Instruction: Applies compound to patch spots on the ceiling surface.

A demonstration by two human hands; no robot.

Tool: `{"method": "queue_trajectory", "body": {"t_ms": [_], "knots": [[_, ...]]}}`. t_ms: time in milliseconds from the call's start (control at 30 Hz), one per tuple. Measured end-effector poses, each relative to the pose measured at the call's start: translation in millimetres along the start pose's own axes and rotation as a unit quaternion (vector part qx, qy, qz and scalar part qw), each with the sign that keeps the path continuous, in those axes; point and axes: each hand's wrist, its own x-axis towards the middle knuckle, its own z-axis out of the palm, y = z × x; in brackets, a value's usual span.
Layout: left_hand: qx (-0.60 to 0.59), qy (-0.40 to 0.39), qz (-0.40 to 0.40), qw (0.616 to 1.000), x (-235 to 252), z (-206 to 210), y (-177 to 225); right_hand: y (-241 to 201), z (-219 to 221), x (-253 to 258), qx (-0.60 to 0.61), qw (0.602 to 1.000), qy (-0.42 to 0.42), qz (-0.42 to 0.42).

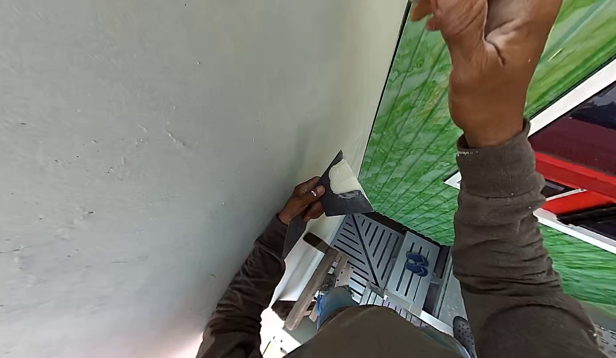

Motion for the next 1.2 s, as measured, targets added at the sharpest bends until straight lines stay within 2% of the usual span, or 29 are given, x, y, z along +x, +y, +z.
{"method": "queue_trajectory", "body": {"t_ms": [67, 133, 200, 267, 367, 533, 600, 767, 867, 933, 1000, 1067, 1133, 1200], "knots": [[-0.056, -0.011, 0.005, 0.998, 2, 5, -4, 53, 6, -96, 0.086, 0.988, 0.017, 0.125], [-0.095, 0.008, 0.017, 0.995, 9, 9, -9, 90, 32, -212, 0.089, 0.962, 0.04, 0.255], [-0.111, 0.052, 0.031, 0.992, 20, 18, -12, 93, 68, -302, 0.048, 0.959, -0.003, 0.279], [-0.13, 0.074, 0.033, 0.988, 36, 22, -16, 59, 91, -337, 0.024, 0.97, -0.086, 0.227], [-0.141, 0.089, 0.017, 0.986, 53, 17, -32, 19, 108, -325, 0.03, 0.972, -0.147, 0.179], [-0.045, 0.222, -0.036, 0.973, 63, 37, -43, 29, 118, -303, 0.032, 0.971, -0.188, 0.142], [0.001, 0.245, -0.05, 0.968, 58, 47, -43, 29, 122, -300, 0.034, 0.97, -0.188, 0.149], [0.077, 0.23, -0.058, 0.968, 52, 47, -43, 24, 131, -298, 0.038, 0.968, -0.164, 0.184], [0.103, 0.2, -0.039, 0.974, 51, 43, -47, 23, 124, -295, 0.047, 0.977, -0.128, 0.162], [0.08, 0.197, -0.018, 0.977, 55, 38, -48, 10, 103, -290, 0.056, 0.981, -0.127, 0.133], [0.053, 0.185, -0.017, 0.981, 55, 30, -42, -9, 74, -290, 0.109, 0.974, -0.135, 0.146], [-0.056, 0.123, -0.006, 0.991, 52, 19, -41, -17, 48, -302, 0.216, 0.947, -0.127, 0.201], [-0.187, 0.062, 0.02, 0.98, 52, 18, -48, -13, 28, -317, 0.311, 0.9, -0.108, 0.286], [-0.277, -0.017, 0.031, 0.96, 49, 23, -57, 1, 16, -334, 0.347, 0.861, -0.079, 0.364]]}}
